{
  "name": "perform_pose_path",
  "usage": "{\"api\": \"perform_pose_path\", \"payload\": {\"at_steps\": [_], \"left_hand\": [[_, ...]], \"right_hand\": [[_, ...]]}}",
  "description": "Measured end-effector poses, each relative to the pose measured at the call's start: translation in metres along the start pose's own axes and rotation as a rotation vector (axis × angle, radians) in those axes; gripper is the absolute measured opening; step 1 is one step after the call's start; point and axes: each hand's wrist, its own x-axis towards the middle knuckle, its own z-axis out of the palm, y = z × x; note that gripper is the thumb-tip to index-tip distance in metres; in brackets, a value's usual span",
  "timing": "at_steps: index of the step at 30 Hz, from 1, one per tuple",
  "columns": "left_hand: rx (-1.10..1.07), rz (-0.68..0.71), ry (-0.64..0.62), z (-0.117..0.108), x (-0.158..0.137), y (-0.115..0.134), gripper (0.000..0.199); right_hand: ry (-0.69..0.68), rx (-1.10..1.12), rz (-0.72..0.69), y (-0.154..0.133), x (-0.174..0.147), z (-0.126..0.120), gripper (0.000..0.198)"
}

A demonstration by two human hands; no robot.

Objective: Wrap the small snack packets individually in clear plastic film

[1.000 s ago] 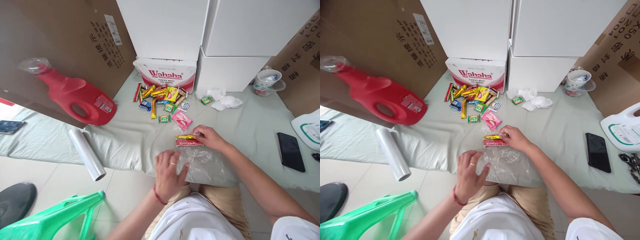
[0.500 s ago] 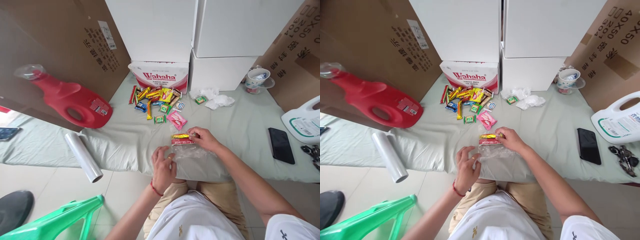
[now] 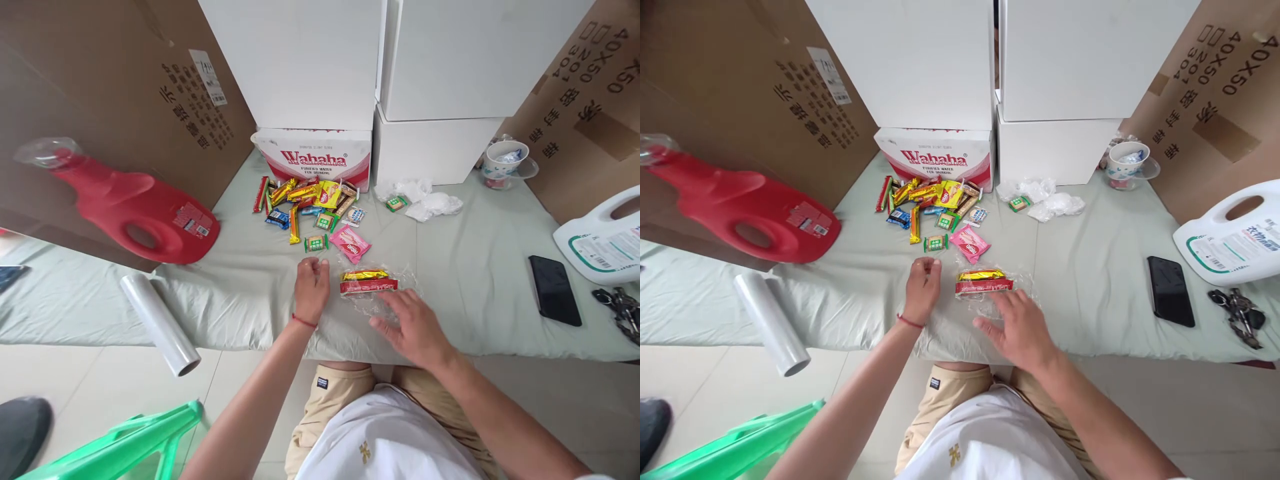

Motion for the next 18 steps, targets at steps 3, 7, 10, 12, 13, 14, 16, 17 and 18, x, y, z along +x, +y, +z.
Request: {"api": "perform_pose_path", "payload": {"at_steps": [3, 7, 10, 12, 13, 14, 16, 17, 18], "left_hand": [[0.094, -0.104, -0.151, 0.021, 0.028, 0.018, 0.043], [0.306, -0.128, -0.348, 0.035, 0.041, 0.034, 0.031], [0.337, -0.106, -0.384, 0.029, 0.031, 0.031, 0.016], [0.336, -0.107, -0.353, 0.02, 0.016, 0.025, 0.017], [0.331, -0.11, -0.331, 0.014, 0.006, 0.02, 0.019], [0.316, -0.12, -0.306, 0.007, -0.006, 0.014, 0.021], [0.213, -0.159, -0.244, -0.007, -0.032, 0.001, 0.025], [0.126, -0.207, -0.205, -0.015, -0.045, -0.006, 0.027], [0.06, -0.258, -0.202, -0.022, -0.058, -0.014, 0.031]], "right_hand": [[-0.019, -0.046, 0.058, -0.01, -0.022, 0.033, 0.054], [-0.056, 0.028, -0.005, -0.002, -0.034, 0.05, 0.016], [-0.11, 0.041, -0.154, 0.008, -0.045, 0.043, 0.016], [-0.117, 0.054, -0.192, 0.015, -0.056, 0.037, 0.018], [-0.12, 0.063, -0.198, 0.018, -0.061, 0.035, 0.018], [-0.124, 0.069, -0.203, 0.022, -0.066, 0.032, 0.018], [-0.146, 0.071, -0.224, 0.03, -0.074, 0.025, 0.018], [-0.164, 0.069, -0.24, 0.035, -0.076, 0.02, 0.018], [-0.183, 0.069, -0.255, 0.041, -0.078, 0.014, 0.018]]}}
